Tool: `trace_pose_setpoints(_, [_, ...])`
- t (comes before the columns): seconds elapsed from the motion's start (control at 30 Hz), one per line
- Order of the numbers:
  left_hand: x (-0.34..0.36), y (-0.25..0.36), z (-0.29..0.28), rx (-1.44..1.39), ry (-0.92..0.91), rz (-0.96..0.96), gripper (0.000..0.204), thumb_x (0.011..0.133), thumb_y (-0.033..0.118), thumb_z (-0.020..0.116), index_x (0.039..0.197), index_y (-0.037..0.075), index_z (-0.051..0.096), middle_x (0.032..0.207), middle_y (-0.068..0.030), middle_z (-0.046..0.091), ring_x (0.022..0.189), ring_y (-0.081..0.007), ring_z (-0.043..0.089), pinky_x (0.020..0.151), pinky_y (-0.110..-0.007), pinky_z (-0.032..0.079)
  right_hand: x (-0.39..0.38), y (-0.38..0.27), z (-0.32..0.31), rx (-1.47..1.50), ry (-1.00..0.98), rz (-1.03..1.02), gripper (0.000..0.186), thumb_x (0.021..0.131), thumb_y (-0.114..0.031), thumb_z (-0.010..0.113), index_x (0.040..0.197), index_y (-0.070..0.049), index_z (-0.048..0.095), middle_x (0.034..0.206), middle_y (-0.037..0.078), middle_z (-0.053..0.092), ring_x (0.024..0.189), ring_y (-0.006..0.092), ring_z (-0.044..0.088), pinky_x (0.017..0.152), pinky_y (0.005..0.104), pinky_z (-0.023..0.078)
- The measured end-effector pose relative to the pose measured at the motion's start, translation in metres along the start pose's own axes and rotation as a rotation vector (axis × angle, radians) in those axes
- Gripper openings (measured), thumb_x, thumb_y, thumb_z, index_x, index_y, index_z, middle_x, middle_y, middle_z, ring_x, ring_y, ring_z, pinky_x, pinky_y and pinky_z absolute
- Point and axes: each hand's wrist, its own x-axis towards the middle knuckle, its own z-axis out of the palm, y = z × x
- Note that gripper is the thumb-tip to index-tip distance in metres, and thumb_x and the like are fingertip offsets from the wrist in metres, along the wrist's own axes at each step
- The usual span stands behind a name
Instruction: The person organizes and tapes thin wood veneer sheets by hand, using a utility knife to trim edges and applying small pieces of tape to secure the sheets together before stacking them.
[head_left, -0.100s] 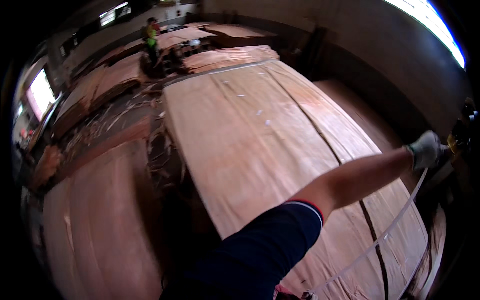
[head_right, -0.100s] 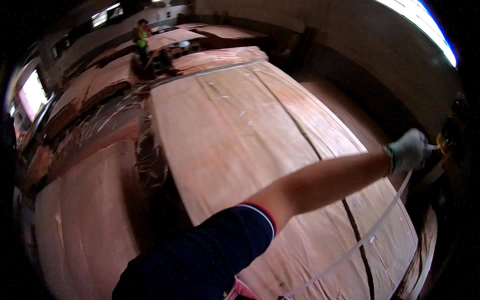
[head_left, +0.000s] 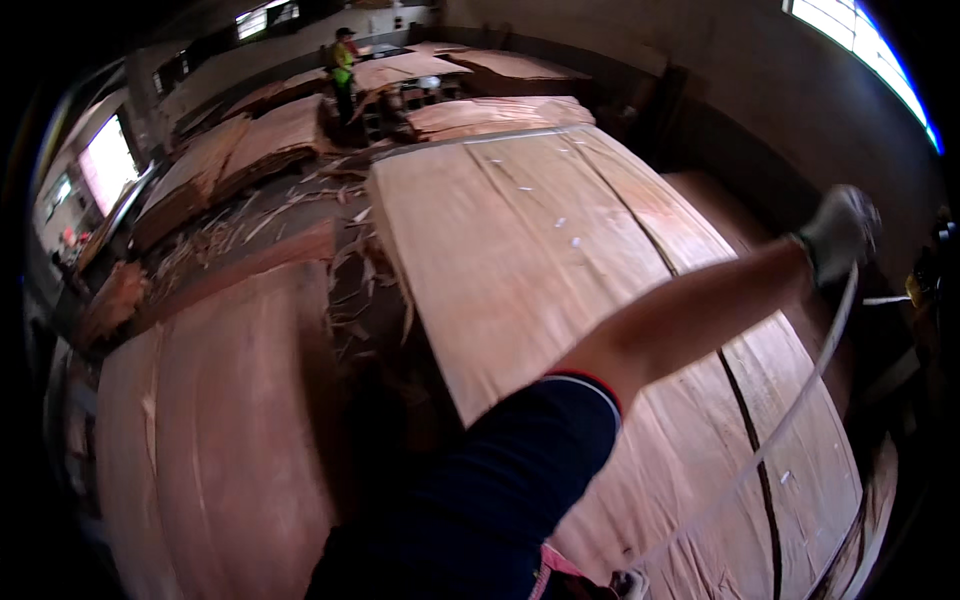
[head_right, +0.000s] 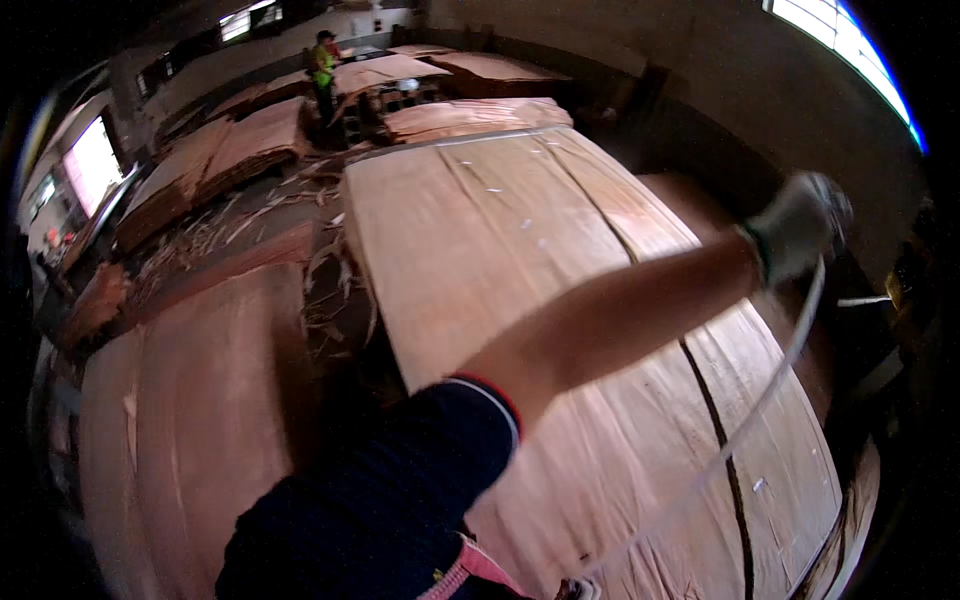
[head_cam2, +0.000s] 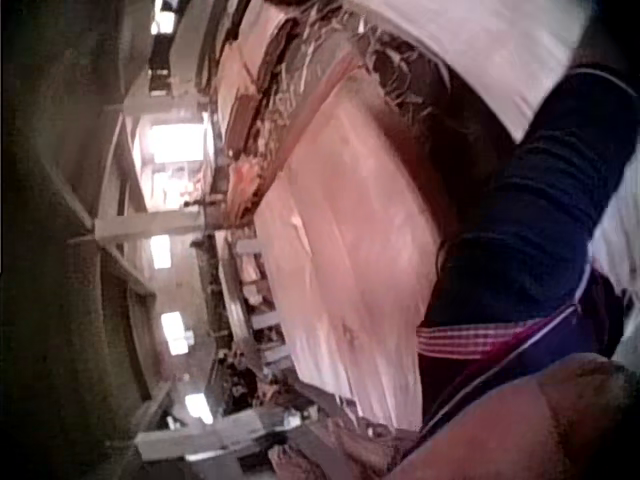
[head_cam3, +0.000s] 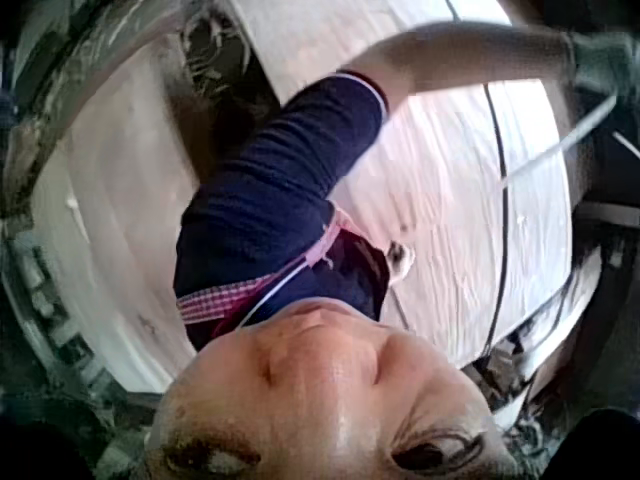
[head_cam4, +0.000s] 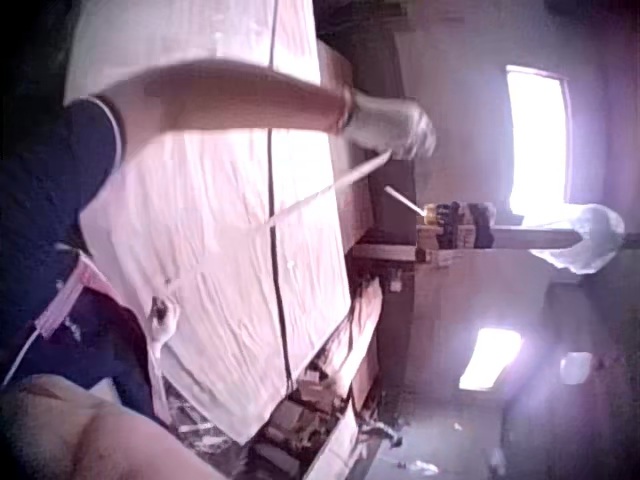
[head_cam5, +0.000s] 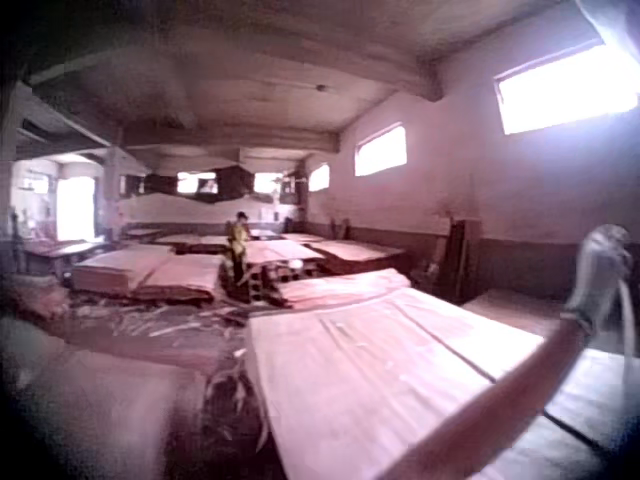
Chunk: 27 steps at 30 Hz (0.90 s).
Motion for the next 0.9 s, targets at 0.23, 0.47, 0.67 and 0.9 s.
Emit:
trace_pose_setpoints(0.23, [-0.154,0.263,-0.117,0.329,0.270,0.058,0.027,0.103,0.022,0.040,0.100,0.003,0.059,0.063,-0.0008,0.053,0.044,-0.0055,0.045,0.041,-0.020,0.042,0.030,0.009,0.020,0.217,0.017,0.239,0.009,0.087,-0.007,0.065,0.085,0.002,0.063,0.090,0.011,0.063,0.073,0.0192,0.055,0.065,0.0318,0.046])
trace_pose_setpoints(0.47, [-0.316,0.316,-0.116,0.286,-0.025,-0.199,0.022,0.095,0.014,0.053,0.110,-0.002,0.057,0.072,-0.0089,0.060,0.053,-0.0100,0.059,0.045,-0.017,0.050,0.115,-0.288,0.087,0.596,-0.067,-0.240,0.040,0.100,-0.025,0.044,0.133,-0.002,0.048,0.091,0.002,0.057,0.050,0.0037,0.037,0.043,0.0195,0.030])
trace_pose_setpoints(0.67, [-0.416,0.353,-0.233,0.591,-0.008,0.076,0.027,0.095,0.014,0.052,0.117,-0.002,0.054,0.077,-0.0074,0.064,0.062,-0.0136,0.064,0.050,-0.022,0.054,0.109,-0.425,0.228,0.864,-0.530,-0.245,0.022,0.096,-0.024,0.056,0.098,-0.003,0.052,0.075,0.006,0.058,0.055,0.0093,0.053,0.046,0.0228,0.042])
trace_pose_setpoints(0.9, [-0.455,0.409,-0.452,0.656,0.237,0.062,0.076,0.090,0.024,0.062,0.147,0.002,0.017,0.137,-0.0180,0.036,0.123,-0.0236,0.044,0.095,-0.035,0.047,0.146,-0.557,0.375,1.114,-0.493,-0.139,0.013,0.094,-0.017,0.058,0.095,-0.004,0.056,0.073,0.005,0.060,0.057,0.0120,0.056,0.047,0.0230,0.042])
